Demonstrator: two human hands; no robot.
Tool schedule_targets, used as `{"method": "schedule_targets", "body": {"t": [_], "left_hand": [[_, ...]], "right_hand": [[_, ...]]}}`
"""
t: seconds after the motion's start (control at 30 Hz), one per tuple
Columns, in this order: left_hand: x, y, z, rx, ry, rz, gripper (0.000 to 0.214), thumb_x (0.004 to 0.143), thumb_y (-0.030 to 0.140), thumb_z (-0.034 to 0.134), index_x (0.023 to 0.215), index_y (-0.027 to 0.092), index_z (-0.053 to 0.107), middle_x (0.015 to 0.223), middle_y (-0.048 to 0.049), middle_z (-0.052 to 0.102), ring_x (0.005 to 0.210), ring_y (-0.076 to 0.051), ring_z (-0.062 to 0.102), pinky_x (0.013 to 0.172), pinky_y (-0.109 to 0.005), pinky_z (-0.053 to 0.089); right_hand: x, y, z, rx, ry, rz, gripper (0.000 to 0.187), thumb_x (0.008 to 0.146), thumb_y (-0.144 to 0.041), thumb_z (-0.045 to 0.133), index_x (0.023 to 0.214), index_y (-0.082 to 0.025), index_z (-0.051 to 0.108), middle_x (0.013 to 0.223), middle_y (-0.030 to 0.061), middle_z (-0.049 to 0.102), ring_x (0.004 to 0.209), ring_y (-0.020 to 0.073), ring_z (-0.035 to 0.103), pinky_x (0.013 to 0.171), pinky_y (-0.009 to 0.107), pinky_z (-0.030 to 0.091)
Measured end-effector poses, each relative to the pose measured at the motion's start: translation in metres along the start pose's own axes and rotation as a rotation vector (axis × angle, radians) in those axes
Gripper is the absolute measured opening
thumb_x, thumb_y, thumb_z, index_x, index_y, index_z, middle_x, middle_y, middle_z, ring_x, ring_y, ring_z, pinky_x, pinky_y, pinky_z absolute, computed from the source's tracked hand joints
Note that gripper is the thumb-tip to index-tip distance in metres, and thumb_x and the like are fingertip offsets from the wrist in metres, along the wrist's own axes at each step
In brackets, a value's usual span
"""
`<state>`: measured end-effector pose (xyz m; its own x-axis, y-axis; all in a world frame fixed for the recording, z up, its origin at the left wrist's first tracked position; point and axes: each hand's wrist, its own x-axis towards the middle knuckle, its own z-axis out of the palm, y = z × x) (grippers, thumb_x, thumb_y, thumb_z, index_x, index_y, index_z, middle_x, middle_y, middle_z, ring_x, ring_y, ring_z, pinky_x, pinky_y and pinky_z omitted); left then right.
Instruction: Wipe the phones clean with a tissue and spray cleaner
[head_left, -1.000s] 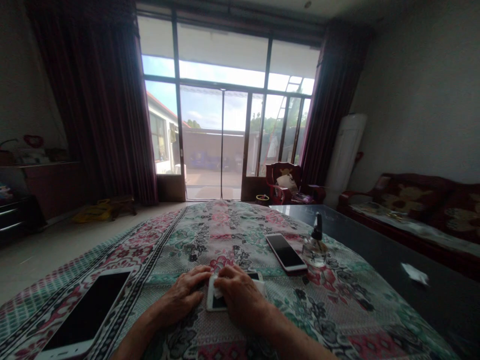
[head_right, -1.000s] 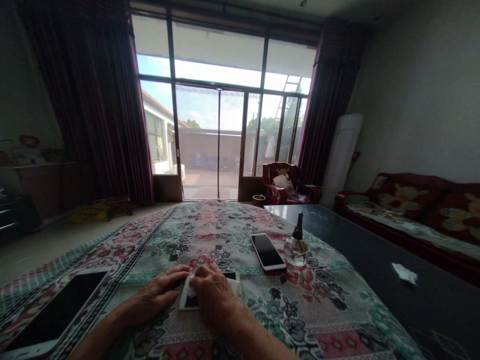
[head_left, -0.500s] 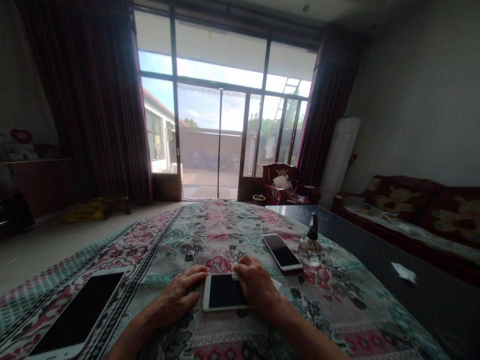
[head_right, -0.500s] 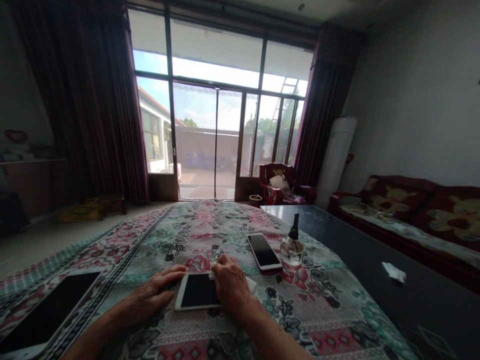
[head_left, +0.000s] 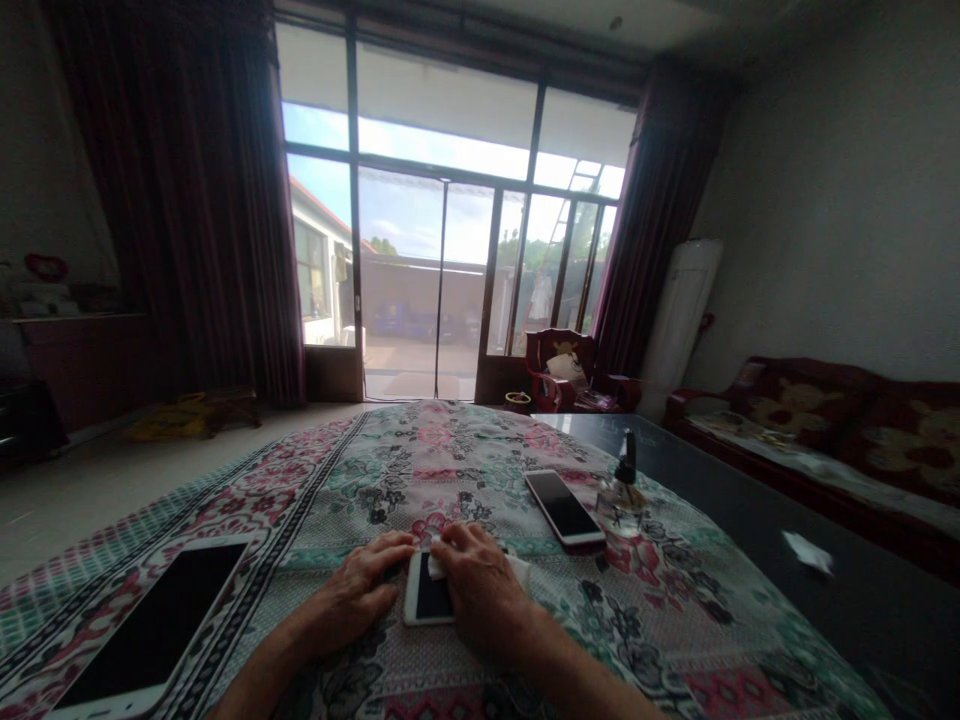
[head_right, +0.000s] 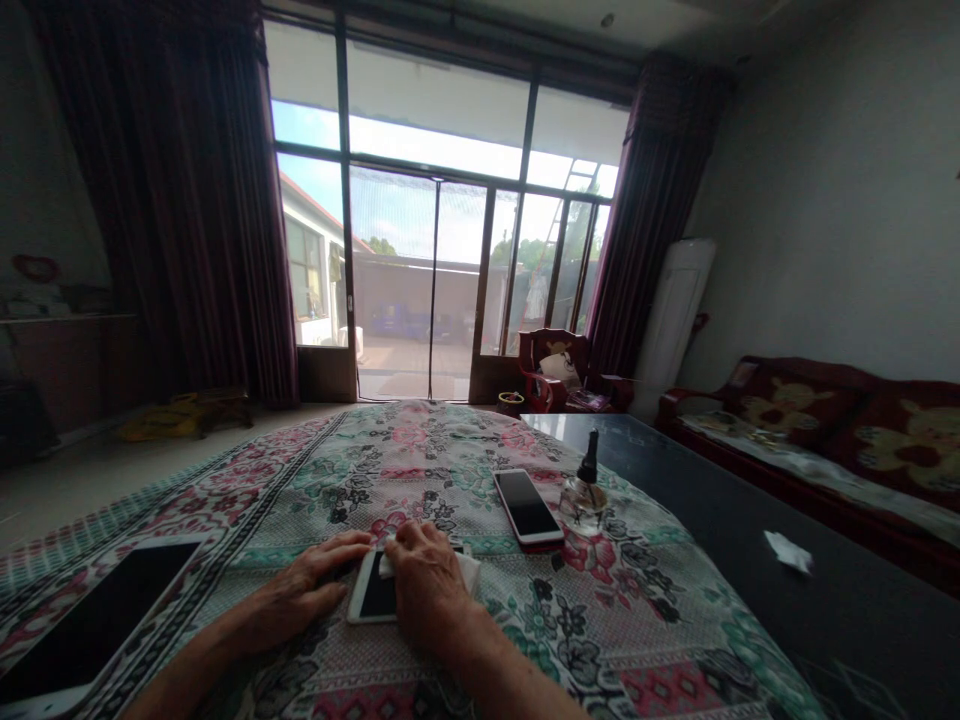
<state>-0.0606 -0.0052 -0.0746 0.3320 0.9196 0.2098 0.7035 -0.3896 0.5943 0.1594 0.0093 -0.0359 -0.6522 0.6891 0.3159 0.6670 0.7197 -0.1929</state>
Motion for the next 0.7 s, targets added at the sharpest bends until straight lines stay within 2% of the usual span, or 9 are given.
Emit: {"method": "schedule_targets", "body": {"t": [0.2,0.33,0.43,0.57,0.7], "left_hand": [[-0.001,0.008,-0.006,-0.006,-0.037,-0.013,0.055,0.074,0.021,0.051,0.129,0.028,0.054,0.142,0.0013,0.046,0.133,-0.023,0.036,0.114,-0.038,0.026],[-0.001,0.015,-0.011,0.017,-0.083,-0.082,0.063,0.073,0.036,0.061,0.134,0.027,0.048,0.146,-0.0011,0.041,0.135,-0.028,0.033,0.113,-0.042,0.026],[0.0,0.016,-0.005,0.109,-0.07,-0.117,0.073,0.07,0.047,0.065,0.136,0.024,0.046,0.147,-0.0046,0.039,0.136,-0.03,0.03,0.113,-0.043,0.024],[0.002,0.014,0.004,0.204,-0.045,-0.108,0.078,0.067,0.049,0.069,0.137,0.023,0.046,0.147,-0.0066,0.038,0.137,-0.029,0.029,0.113,-0.042,0.023],[0.001,0.016,0.003,0.218,-0.052,-0.101,0.086,0.062,0.055,0.071,0.138,0.024,0.045,0.148,-0.0075,0.036,0.138,-0.031,0.028,0.113,-0.043,0.022]], "right_hand": [[-0.001,-0.004,0.002,0.033,-0.036,-0.087,0.03,0.082,-0.017,0.048,0.11,-0.024,0.056,0.112,0.0039,0.055,0.103,0.0185,0.047,0.091,0.029,0.035],[-0.001,0.0,0.001,0.045,-0.031,-0.091,0.028,0.083,-0.018,0.048,0.109,-0.025,0.057,0.113,0.0035,0.055,0.104,0.0187,0.047,0.092,0.03,0.035],[-0.002,0.0,-0.001,0.047,-0.027,-0.083,0.026,0.085,-0.02,0.047,0.107,-0.025,0.058,0.112,0.0039,0.056,0.103,0.019,0.048,0.091,0.03,0.035],[-0.004,-0.002,-0.004,0.047,-0.019,-0.065,0.028,0.083,-0.017,0.048,0.107,-0.025,0.059,0.11,0.0035,0.057,0.102,0.0188,0.049,0.09,0.029,0.036],[-0.013,0.004,-0.009,0.056,0.017,-0.019,0.029,0.085,-0.015,0.045,0.106,-0.026,0.062,0.108,0.0026,0.058,0.099,0.0182,0.051,0.088,0.027,0.037]]}}
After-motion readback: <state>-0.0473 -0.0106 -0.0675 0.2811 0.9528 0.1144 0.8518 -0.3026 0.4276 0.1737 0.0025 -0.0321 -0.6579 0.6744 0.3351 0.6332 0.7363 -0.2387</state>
